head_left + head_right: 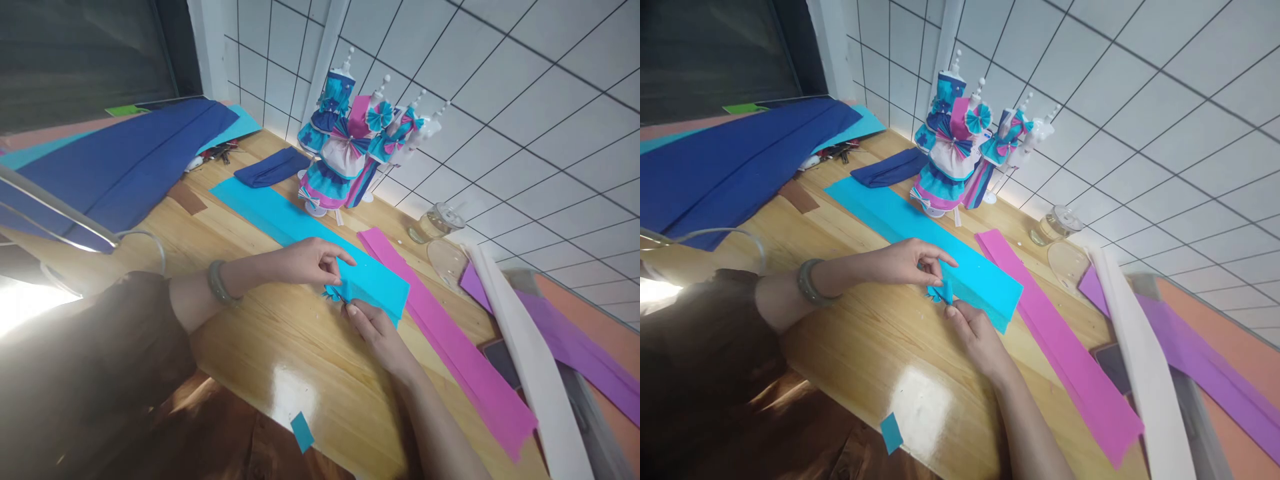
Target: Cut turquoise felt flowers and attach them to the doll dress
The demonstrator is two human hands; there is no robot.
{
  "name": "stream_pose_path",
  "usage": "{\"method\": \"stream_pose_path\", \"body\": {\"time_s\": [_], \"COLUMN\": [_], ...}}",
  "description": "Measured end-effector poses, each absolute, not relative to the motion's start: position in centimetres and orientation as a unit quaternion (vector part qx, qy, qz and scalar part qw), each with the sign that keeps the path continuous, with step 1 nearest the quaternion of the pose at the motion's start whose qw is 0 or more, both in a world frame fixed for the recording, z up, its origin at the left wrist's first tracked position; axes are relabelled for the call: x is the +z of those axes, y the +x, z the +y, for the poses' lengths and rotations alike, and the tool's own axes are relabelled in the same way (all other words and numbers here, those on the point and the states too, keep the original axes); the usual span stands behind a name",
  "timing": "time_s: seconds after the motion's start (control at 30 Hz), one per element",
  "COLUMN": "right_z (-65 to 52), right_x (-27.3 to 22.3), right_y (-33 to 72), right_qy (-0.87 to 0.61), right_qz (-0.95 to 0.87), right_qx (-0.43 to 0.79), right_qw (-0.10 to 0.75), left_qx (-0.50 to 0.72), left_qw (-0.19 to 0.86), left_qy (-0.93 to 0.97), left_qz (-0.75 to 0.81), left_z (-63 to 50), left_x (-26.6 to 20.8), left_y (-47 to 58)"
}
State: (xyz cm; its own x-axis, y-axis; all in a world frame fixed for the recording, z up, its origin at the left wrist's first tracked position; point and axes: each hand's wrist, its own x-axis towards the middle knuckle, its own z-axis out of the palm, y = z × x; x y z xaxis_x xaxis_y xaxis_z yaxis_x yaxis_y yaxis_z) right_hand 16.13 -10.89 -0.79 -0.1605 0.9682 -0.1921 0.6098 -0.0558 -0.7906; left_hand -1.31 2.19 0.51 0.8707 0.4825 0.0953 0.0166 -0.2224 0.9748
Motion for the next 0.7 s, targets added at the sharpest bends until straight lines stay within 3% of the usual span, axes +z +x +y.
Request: {"method": "stream_pose_path", "body": {"time_s": [0.7], "right_z": [-10.84], "right_x": [-1.09], "right_y": [16.23], "right_qy": [-0.602], "right_qz": [-0.641], "right_qx": [0.406], "right_qw": [0.25], "left_qx": [0.201], "left_qw": [0.615], "left_qy": [0.745], "left_qz": [0.164], "left_z": [2.5], "left_x": [-0.23], "left_y": [-1.22]}}
